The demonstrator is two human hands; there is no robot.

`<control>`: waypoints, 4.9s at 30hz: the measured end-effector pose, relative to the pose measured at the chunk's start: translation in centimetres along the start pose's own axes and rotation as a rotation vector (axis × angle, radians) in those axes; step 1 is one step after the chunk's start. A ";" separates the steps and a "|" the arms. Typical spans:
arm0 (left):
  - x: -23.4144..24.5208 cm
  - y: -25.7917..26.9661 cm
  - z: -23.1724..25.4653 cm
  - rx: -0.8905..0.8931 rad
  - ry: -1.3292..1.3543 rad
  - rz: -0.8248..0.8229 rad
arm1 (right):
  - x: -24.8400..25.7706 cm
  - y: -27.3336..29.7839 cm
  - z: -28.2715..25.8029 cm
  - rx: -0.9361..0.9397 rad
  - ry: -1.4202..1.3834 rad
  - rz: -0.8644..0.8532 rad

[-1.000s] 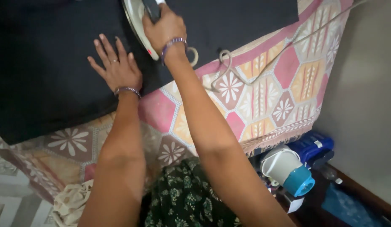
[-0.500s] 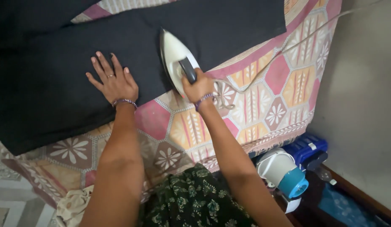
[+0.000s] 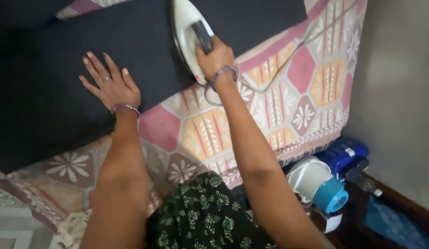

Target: Ironing a pair of black trousers on a bed and then folding them.

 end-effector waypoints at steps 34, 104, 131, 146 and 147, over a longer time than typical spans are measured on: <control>-6.7 4.2 14.4 -0.161 0.033 -0.106 | 9.8 -22.4 23.6 -0.313 -0.303 0.269; 63.3 20.6 -62.5 0.090 0.471 0.232 | 10.7 42.9 -43.0 0.081 -0.134 0.070; 58.5 -54.7 -50.2 -0.496 0.620 -0.344 | -1.0 24.0 -60.5 -0.612 -0.315 0.620; 41.5 -67.6 -15.6 -0.937 0.423 -0.725 | -7.7 5.0 -51.3 -1.069 -0.326 0.805; 40.3 -67.8 -13.0 -0.949 0.410 -0.742 | -7.9 3.3 -50.0 -1.093 -0.329 0.810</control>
Point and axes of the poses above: each hand's wrist, its own y-axis away from the middle knuckle, its own x-axis out of the back of the hand, z = x × y, the point moved 8 cm from there along -y, towards the middle knuckle, and after that the axes turned 14 degrees about z, right-handed, at the moved point
